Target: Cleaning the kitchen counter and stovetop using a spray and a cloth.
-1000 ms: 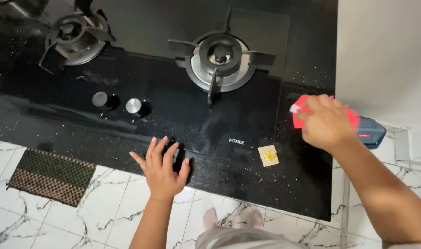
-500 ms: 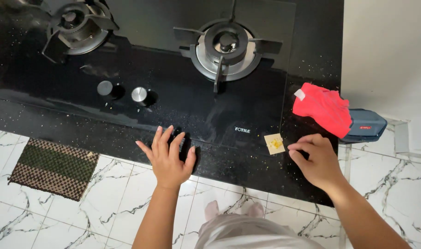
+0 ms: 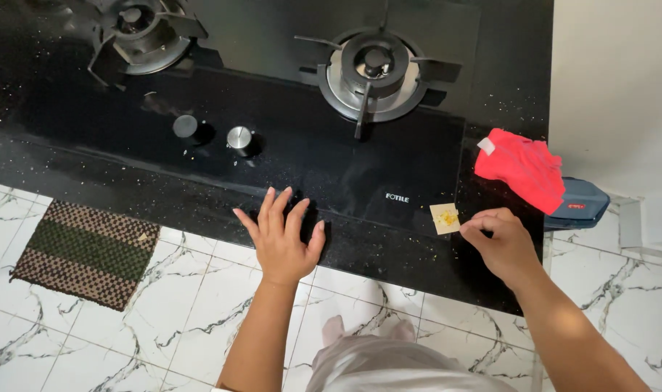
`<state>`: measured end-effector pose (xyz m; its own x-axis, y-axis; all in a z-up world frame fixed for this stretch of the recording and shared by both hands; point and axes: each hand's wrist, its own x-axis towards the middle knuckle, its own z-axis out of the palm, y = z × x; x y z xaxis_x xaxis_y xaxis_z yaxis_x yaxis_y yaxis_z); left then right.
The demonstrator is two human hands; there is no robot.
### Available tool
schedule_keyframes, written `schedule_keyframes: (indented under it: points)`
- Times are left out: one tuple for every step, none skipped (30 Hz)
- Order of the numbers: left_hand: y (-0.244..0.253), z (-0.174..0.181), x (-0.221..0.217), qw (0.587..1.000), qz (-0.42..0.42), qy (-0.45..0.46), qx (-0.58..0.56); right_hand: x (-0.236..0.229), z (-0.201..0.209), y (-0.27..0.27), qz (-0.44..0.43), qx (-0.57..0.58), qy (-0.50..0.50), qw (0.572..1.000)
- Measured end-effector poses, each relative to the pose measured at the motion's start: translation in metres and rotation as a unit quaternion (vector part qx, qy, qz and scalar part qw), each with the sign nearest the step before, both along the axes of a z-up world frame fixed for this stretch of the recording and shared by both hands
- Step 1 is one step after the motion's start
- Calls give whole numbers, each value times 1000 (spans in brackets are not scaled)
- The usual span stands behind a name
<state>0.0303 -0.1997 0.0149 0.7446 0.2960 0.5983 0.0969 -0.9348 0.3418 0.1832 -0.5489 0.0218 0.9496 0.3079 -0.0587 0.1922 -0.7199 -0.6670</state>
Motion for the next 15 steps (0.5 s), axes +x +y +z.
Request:
schedule_keyframes:
  points:
    - [0,0,0,1000,-1,-1,0,-1,2,2,-1,0,-1,1000]
    - [1,0,0,1000,-1,1,0,-1,5,4,-1,-7,4,1000]
    - [1,0,0,1000,-2,3,-1,-2,7,6,-2,-14,10,1000]
    - [1,0,1,1000,-5,2,-1,-2,8,7,-4,-14,9,1000]
    - [1,0,1,1000,-5,3,-1,-2,9,8,-19,-9,19,1000]
    - [1,1,1,1000,-5,3,-1,-2,10,10,-35,-5,29,999]
    - [1,1,1,1000,-6,3,-1,-1,5,9,-36,-4,29,999]
    - [1,1,0,1000,-6,4,1,1,1,8,-50,26,43,997]
    - [1,1,0,1000,-6,5,2,4,-4,7,-63,57,57,995]
    - [1,1,1,1000,-7,5,2,6,-4,6,-64,57,57,995]
    - [0,1,1,1000,-6,6,4,8,-6,4,-60,58,60,995]
    - [0,0,1,1000,-6,6,6,9,-7,3,-56,59,62,995]
    - [0,1,1,1000,-6,7,7,9,-7,4,-56,60,63,995]
    - [0,1,0,1000,-6,8,7,8,-7,4,-39,64,64,995]
    - [0,2,0,1000,-5,9,8,8,-6,5,-22,69,63,995]
